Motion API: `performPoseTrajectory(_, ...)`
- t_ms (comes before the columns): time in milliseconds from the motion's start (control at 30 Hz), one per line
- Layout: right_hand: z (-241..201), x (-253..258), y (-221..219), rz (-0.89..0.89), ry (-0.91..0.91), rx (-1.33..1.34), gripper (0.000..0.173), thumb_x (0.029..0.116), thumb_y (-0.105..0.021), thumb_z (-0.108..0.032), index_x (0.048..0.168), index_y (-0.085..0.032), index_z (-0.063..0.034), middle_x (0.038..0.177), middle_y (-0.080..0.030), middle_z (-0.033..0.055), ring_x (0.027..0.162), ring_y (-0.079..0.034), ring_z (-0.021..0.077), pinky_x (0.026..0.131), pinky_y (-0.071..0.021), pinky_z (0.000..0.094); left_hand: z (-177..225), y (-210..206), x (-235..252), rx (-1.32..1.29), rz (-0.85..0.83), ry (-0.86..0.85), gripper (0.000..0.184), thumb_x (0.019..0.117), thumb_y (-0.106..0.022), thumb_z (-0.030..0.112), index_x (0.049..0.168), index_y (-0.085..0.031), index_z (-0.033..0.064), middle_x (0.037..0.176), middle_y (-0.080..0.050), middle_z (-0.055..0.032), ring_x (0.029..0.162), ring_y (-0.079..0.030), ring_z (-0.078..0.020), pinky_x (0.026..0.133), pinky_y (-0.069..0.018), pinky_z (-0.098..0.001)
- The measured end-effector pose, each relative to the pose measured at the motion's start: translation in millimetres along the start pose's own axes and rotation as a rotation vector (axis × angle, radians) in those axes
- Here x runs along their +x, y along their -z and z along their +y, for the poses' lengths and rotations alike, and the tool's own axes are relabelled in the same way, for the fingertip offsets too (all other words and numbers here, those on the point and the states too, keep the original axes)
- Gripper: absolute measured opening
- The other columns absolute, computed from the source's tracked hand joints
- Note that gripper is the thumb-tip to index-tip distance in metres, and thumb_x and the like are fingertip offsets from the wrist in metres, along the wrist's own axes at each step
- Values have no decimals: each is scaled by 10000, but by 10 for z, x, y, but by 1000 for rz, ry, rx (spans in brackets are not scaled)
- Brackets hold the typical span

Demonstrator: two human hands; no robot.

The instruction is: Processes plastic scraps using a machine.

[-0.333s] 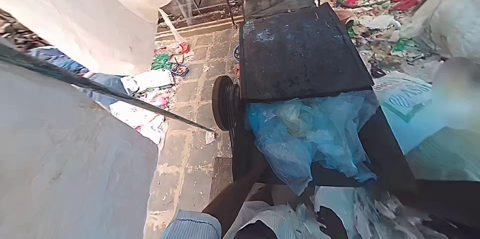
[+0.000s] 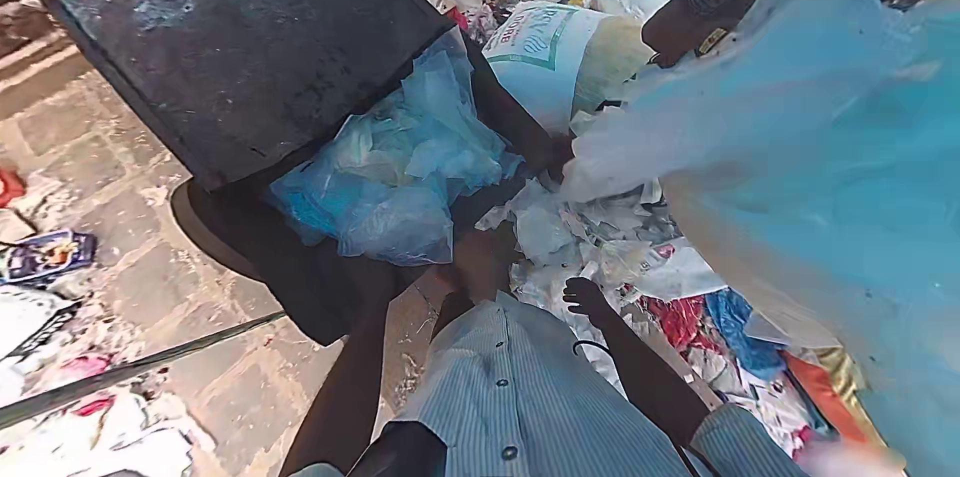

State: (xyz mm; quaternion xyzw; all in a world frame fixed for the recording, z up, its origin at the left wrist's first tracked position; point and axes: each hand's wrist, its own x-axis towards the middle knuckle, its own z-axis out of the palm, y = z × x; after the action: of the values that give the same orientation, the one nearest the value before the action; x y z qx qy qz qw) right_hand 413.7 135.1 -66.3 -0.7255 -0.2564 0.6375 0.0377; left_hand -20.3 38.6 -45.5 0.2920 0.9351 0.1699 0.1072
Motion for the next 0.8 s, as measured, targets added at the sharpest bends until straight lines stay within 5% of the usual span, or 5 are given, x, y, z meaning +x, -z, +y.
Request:
performPoseTrajectory(133, 415, -162, 402, 214, 125, 495, 623, 1082, -486, -426, 1586, -296, -112, 1508, -463, 257, 1239, -591, 406, 917, -545, 546, 184, 339, -110, -127, -98, 152, 586, 942, -730, 340, 1373, -575, -25, 1357, -604, -272, 1306, -566, -403, 1098, -439, -600)
performPoseTrajectory(333, -332, -445, 318, 526, 958, 145, 1190, 784, -879, -235, 1624, -71, 7, 1659, -172, 287, 1490, -337, 380, 1138, -448, 476, 305, 560, -404, -317, -8, 110, 696, 874, -791, 217, 1414, -495, -107, 1383, -576, -307, 1334, -546, -384, 1148, -411, -521)
performPoseTrajectory(467, -1262, -817, -103, 600, 1420, -366, 1361, 589, -867, -663, 1563, -275, 81, 1631, -207, 356, 1512, -229, 509, 1227, -230, 622, 390, 444, -699, -570, 137, 94, 982, 776, -862, 174, 1524, -297, -120, 1512, -422, -338, 1423, -435, -406, 1188, -373, -498)
performPoseTrajectory(600, -1912, -845, -703, 587, 1890, -745, 1137, 727, -693, -795, 1541, -417, -51, 1621, -282, 330, 1542, -172, 507, 1229, -118, 700, 602, 410, -972, -769, 299, 73, 1091, 733, -826, 15, 1565, -135, -128, 1575, -279, -371, 1473, -331, -429, 1221, -314, -477)
performPoseTrajectory(800, -2512, -789, -1713, 230, 1738, -1382, 1333, 587, -822, -744, 1658, -221, -225, 1724, 58, 202, 1596, 85, 362, 1206, 57, 714, 801, 637, -1187, -788, 568, -110, 878, 815, -646, 74, 1555, -210, -109, 1655, -120, -337, 1527, -277, -357, 1147, -423, -403)
